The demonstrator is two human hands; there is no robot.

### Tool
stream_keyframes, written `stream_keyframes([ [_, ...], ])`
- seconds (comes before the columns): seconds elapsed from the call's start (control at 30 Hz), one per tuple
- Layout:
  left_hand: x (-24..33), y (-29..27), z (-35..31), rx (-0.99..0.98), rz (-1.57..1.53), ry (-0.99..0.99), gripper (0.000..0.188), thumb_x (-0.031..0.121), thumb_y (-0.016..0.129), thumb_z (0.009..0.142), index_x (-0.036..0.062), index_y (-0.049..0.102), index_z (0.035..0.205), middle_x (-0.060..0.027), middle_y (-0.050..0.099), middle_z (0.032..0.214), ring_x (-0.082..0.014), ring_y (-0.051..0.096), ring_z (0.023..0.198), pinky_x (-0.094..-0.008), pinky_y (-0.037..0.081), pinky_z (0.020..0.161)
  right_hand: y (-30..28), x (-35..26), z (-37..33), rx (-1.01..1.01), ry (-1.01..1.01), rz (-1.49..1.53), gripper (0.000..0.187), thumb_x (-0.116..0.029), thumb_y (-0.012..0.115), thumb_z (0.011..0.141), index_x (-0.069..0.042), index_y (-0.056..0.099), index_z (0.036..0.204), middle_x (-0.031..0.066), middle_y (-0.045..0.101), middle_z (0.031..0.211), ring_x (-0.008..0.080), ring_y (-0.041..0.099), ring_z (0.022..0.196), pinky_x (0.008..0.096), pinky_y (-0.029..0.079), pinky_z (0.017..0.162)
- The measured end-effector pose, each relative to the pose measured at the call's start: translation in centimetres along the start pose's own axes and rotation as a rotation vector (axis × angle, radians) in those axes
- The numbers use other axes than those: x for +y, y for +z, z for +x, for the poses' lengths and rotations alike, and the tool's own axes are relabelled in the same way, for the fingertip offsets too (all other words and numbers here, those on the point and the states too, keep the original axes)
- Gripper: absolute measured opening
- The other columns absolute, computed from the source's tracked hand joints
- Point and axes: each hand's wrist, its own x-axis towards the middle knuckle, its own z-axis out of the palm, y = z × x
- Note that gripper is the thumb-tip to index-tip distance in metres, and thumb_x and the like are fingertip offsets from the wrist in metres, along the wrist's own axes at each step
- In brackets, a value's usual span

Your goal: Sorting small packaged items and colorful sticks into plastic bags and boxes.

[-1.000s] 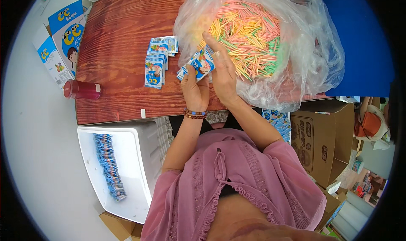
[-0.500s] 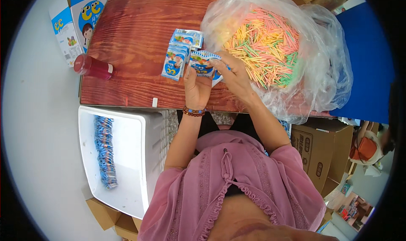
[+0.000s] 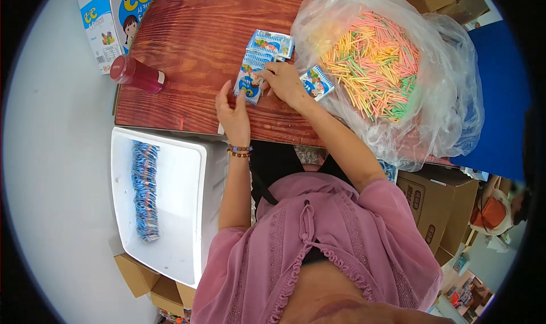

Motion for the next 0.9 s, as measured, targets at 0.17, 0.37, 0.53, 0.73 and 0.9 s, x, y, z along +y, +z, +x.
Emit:
stream_keyframes([
  [0.17, -0.8, 1.0, -0.7, -0.075, 0.300, 0.092, 0.058, 0.021, 0.067, 0.084, 0.0052, 0.046, 0.135, -0.0171, 0.050, 0.131, -0.0337, 0.041, 0.125, -0.0495, 0.025, 0.105, -2.4, 0.5, -1.9, 0.238, -0.241, -0.185, 0.017, -0.016, 0.061, 0.089, -0.001, 0.066, 0.096, 0.0130, 0.068, 0.084, 0.0218, 0.066, 0.070, 0.0309, 0.051, 0.058],
  [0.37, -0.1, 1.0, -0.6, -0.069, 0.319, 0.080, 0.058, 0.022, 0.066, 0.084, 0.0060, 0.045, 0.136, -0.0155, 0.050, 0.131, -0.0328, 0.041, 0.126, -0.0477, 0.026, 0.105, -10.4, 2.6, -3.9, 0.342, -0.309, -0.795, 0.030, -0.026, 0.076, 0.071, -0.005, 0.065, 0.091, 0.0124, 0.063, 0.079, 0.0309, 0.061, 0.073, 0.0395, 0.048, 0.068],
  [0.53, 0.0, 1.1, -0.6, -0.082, 0.339, 0.075, 0.058, 0.025, 0.066, 0.085, 0.0061, 0.045, 0.135, -0.0160, 0.051, 0.131, -0.0323, 0.040, 0.127, -0.0473, 0.025, 0.105, -11.1, 2.6, -3.9, 0.232, -0.150, -0.724, 0.024, -0.026, 0.075, 0.072, -0.007, 0.065, 0.083, 0.0093, 0.061, 0.073, 0.0280, 0.060, 0.073, 0.0385, 0.045, 0.070],
  [0.73, 2.9, 2.7, -2.1, -0.039, 0.349, 0.305, 0.052, 0.024, 0.067, 0.085, 0.0045, 0.049, 0.130, -0.0169, 0.052, 0.123, -0.0355, 0.044, 0.115, -0.0476, 0.029, 0.100, -11.4, 5.1, -3.9, 0.395, -0.386, -0.749, 0.014, -0.022, 0.068, 0.079, -0.009, 0.066, 0.080, 0.0052, 0.062, 0.075, 0.0237, 0.058, 0.070, 0.0362, 0.039, 0.070],
  [0.9, 5.0, 7.0, -3.1, -0.183, 0.274, 0.406, 0.041, 0.015, 0.070, 0.080, 0.0039, 0.056, 0.117, -0.0156, 0.055, 0.108, -0.0340, 0.047, 0.106, -0.0464, 0.035, 0.091, -11.7, 4.8, -4.5, 0.446, -0.555, -0.697, 0.011, -0.020, 0.067, 0.081, -0.010, 0.068, 0.085, 0.0035, 0.063, 0.079, 0.0227, 0.059, 0.071, 0.0353, 0.040, 0.072],
])
